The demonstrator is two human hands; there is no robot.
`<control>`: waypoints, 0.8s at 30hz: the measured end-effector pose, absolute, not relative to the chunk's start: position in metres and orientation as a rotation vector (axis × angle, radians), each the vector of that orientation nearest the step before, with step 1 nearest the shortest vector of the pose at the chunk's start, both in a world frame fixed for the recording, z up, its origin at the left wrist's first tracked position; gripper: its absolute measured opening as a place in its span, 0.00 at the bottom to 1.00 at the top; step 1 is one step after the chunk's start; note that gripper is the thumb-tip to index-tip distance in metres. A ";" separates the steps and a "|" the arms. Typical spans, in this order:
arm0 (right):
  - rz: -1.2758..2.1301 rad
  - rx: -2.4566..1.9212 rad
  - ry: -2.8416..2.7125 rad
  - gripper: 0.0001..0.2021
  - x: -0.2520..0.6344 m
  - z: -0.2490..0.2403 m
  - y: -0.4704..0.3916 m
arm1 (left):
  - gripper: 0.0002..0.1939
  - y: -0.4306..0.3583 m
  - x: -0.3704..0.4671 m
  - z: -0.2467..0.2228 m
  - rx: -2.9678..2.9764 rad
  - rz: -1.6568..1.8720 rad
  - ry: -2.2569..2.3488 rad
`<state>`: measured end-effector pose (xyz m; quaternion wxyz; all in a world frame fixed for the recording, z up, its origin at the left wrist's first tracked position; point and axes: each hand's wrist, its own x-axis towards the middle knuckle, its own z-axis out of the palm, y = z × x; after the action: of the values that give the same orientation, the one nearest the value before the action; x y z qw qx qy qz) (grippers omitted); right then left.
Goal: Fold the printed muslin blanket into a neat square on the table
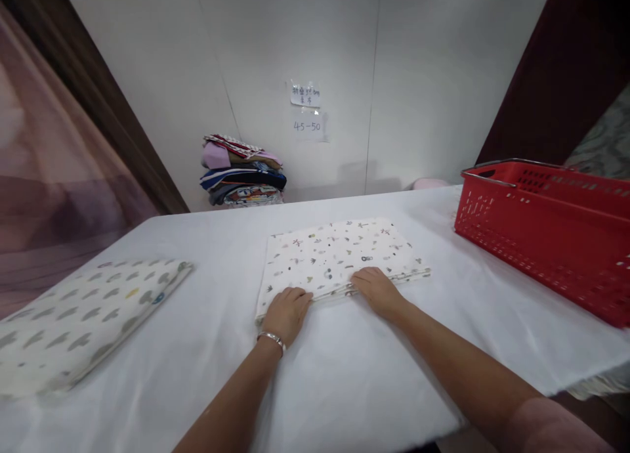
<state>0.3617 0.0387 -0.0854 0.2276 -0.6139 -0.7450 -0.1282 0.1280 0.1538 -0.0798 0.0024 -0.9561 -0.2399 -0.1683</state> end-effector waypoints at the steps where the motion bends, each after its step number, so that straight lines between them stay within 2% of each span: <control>1: -0.356 -1.688 -2.046 0.10 0.361 -0.086 0.040 | 0.13 0.152 0.130 -0.078 -2.984 -0.531 -0.763; 10: -0.302 -1.731 -2.089 0.09 0.362 -0.088 0.039 | 0.13 0.135 0.190 -0.065 -3.000 -0.486 -0.642; 13: -0.279 -1.738 -2.089 0.09 0.363 -0.087 0.039 | 0.09 0.132 0.207 -0.067 -3.014 -0.434 -0.651; 24: -0.265 -1.767 -2.084 0.11 0.375 -0.078 0.026 | 0.10 0.133 0.209 -0.076 -3.021 -0.447 -0.654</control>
<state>0.3747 0.0256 -0.0777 0.1971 -0.6311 -0.7443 -0.0946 0.2087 0.1327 -0.0757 0.0091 -0.9673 -0.2094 -0.1430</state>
